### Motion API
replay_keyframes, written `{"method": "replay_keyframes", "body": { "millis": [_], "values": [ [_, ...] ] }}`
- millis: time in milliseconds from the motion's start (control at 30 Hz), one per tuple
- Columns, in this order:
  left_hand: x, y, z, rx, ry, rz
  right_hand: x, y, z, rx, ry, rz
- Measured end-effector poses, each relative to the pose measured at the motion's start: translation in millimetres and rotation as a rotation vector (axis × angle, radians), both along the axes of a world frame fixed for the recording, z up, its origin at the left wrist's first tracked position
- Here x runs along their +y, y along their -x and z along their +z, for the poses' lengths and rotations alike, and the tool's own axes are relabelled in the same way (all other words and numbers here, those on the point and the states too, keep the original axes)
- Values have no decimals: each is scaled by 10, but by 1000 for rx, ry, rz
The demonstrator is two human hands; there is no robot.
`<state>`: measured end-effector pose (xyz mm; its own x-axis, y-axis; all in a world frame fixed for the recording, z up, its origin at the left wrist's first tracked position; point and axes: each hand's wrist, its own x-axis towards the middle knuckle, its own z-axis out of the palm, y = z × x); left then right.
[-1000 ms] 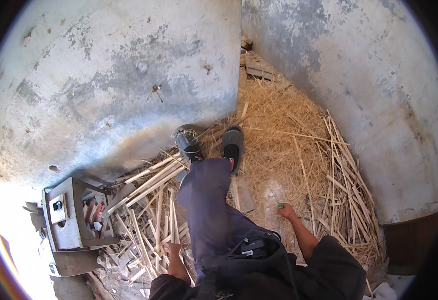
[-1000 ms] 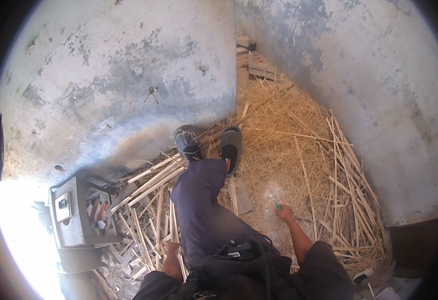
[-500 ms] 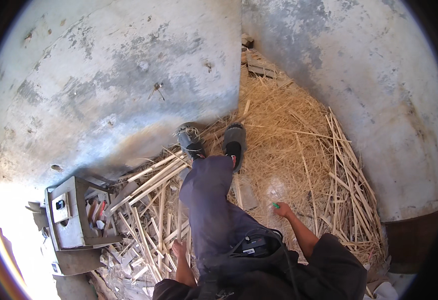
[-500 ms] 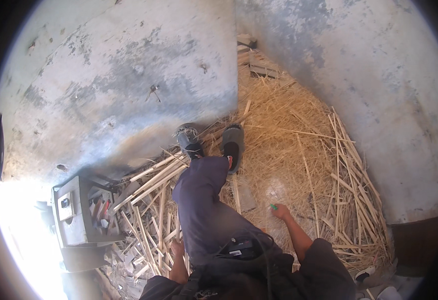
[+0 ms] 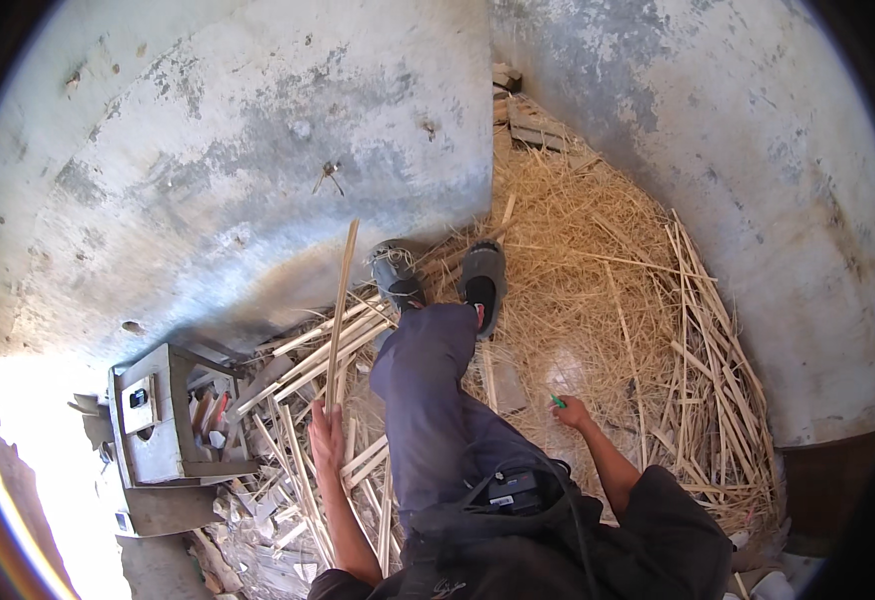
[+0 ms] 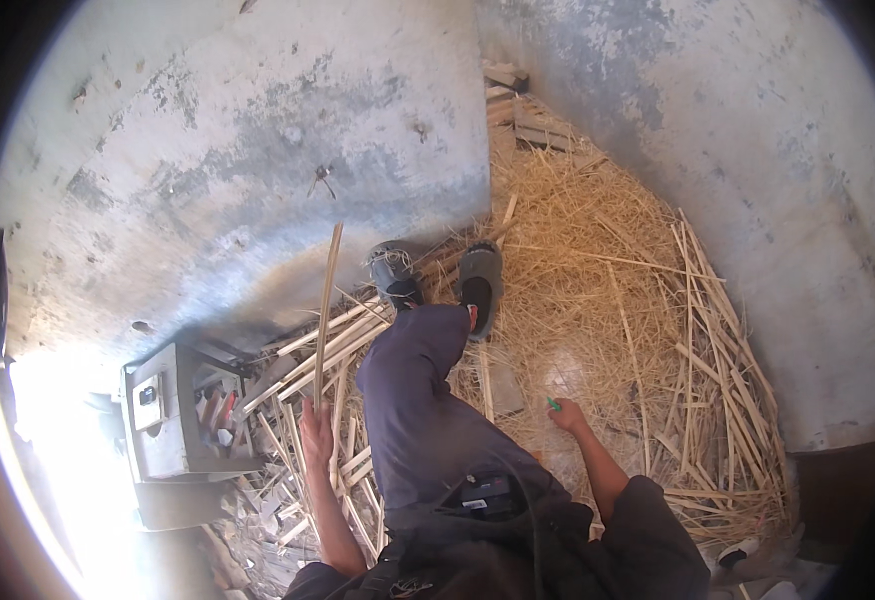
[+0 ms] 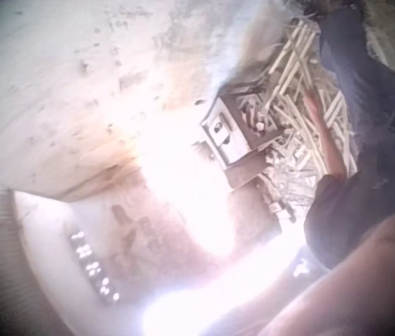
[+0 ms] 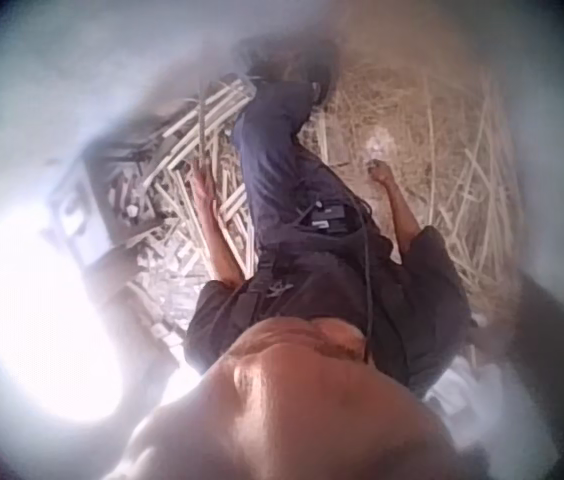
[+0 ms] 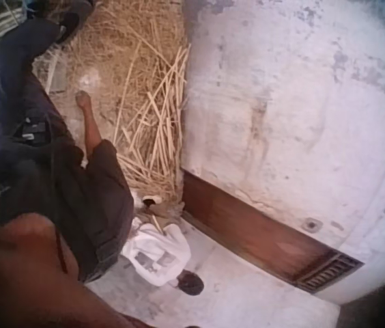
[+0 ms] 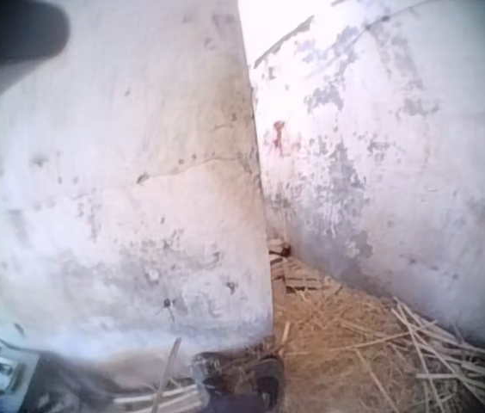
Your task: The person holds a bamboo strip and uses a small green-handled utility knife to shave thin layers off the edge, repeating the shaving motion along the length of the strip.
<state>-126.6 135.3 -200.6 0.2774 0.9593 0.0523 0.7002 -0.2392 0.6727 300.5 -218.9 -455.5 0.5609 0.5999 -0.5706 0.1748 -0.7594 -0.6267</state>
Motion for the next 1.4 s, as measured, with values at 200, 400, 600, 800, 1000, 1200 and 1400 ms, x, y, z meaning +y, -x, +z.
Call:
{"method": "replay_keyframes", "body": {
  "millis": [200, 400, 600, 800, 1000, 1200, 1400],
  "values": [
    [363, -166, 208, -142, 271, -253, 108, -25, 38, -80, -104, 2],
    [256, -581, 934, -402, 597, -415, 163, 13, 33, -5, -169, -92],
    [100, -816, 1386, -514, 713, -570, 219, 41, 190, 60, -189, -105],
    [85, -798, 1390, -661, 992, -694, 332, 48, 340, 26, -293, -135],
    [161, -816, 1250, -941, 1264, -825, 525, 1, 499, 80, -390, -133],
    [58, -913, 1386, -1074, 1481, -841, 831, -40, 983, 91, -560, -128],
    [-163, -1193, 1665, -1040, 1516, -845, 1610, 64, 3019, 466, -842, -196]
  ]
}}
